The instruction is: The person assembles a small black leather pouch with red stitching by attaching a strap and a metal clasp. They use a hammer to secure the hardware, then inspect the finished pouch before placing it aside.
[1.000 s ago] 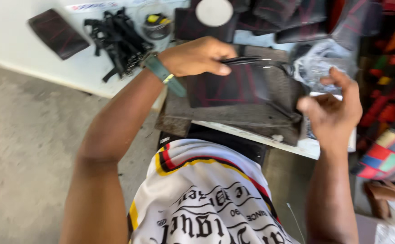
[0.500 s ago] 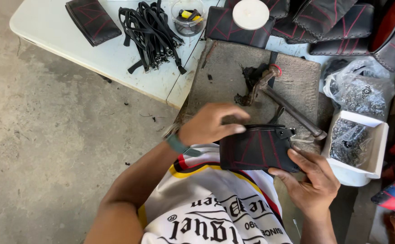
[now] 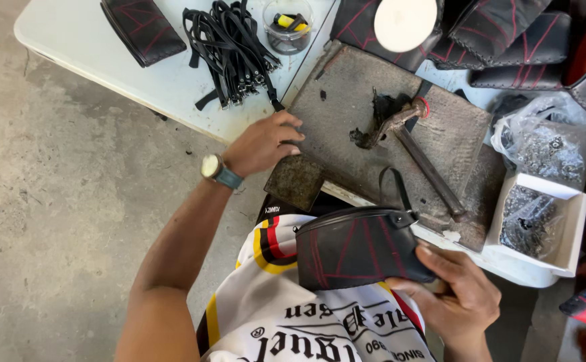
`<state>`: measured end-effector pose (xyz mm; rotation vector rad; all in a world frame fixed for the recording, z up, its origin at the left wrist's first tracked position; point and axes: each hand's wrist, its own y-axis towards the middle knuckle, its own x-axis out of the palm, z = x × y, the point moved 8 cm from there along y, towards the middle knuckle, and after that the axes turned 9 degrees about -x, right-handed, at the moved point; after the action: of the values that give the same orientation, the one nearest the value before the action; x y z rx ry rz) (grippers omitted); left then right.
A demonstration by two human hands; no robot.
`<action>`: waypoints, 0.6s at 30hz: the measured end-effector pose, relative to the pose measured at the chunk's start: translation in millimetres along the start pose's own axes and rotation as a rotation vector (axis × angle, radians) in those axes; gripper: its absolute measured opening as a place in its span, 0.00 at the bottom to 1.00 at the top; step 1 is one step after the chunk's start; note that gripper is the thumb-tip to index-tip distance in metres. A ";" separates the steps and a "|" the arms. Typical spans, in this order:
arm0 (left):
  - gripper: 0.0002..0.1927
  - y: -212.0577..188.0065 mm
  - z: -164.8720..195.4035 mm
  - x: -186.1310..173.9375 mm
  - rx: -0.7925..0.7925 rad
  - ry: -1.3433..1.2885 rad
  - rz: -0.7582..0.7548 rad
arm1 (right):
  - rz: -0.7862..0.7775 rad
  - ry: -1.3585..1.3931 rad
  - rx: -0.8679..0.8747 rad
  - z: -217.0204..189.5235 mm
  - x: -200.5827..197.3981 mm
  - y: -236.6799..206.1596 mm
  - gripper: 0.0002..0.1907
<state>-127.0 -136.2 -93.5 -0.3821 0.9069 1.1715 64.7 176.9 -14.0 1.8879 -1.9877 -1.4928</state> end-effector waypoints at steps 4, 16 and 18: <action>0.13 86.8 -25.2 -61.3 0.005 0.003 0.243 | -0.031 -0.041 -0.105 -11.7 28.6 6.9 0.30; 0.11 229.7 -85.0 -77.2 -0.499 0.457 0.095 | -0.168 0.206 -0.070 -7.6 85.3 28.5 0.28; 0.12 225.0 -85.2 -77.7 -0.490 0.452 0.125 | -0.190 0.201 -0.088 -6.7 89.1 22.0 0.29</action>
<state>-373.8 -158.0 -42.8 -1.0310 1.0336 1.4525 28.0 99.3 -47.1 2.1442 -1.6717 -1.3406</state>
